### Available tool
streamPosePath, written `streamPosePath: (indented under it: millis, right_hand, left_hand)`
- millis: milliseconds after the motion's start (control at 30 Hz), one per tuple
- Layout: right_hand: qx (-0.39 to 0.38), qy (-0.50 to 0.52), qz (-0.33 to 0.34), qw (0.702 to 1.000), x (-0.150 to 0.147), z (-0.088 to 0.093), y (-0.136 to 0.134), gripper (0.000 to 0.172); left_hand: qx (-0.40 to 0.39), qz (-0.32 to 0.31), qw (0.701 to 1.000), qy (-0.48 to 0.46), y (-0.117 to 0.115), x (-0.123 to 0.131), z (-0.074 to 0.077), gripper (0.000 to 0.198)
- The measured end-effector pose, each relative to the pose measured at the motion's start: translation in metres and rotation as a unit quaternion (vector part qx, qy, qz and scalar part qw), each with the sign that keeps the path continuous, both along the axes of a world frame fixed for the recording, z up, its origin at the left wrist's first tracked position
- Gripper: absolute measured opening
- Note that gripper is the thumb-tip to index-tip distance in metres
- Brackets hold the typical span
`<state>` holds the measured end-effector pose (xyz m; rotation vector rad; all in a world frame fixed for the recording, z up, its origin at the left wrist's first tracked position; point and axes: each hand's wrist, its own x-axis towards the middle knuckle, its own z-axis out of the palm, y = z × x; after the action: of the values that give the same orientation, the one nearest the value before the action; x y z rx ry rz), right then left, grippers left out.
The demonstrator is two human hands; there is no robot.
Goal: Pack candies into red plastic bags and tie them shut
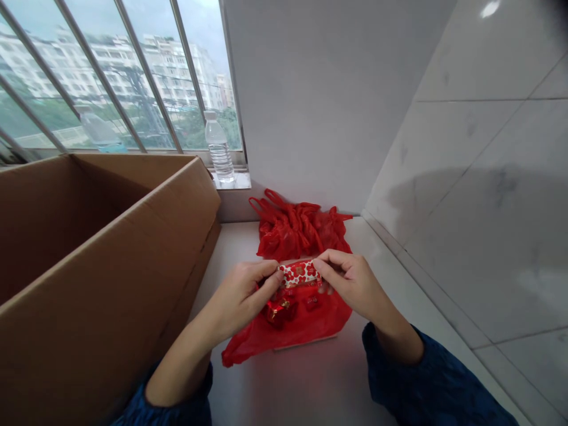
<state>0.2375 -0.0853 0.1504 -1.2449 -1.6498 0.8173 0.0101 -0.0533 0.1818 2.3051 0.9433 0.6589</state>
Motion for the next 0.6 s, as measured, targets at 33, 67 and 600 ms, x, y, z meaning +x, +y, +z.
streamPosePath:
  millis: [33,67,600]
  right_hand:
    - [0.001,-0.006,0.000,1.000,-0.0003,0.0014,-0.0016,0.029]
    - [0.003,-0.013,0.000,1.000,-0.0005,0.0030,-0.0034,0.028]
    - [-0.001,-0.064,-0.002,0.998,-0.0018,0.0066,-0.0064,0.025]
  left_hand:
    - [0.003,0.001,1.000,0.007,0.0002,-0.0002,0.0000,0.038]
    - [0.007,0.002,1.000,0.014,0.0004,-0.0004,0.0001,0.038]
    - [-0.024,-0.021,0.999,0.000,-0.0005,-0.0021,0.0002,0.037]
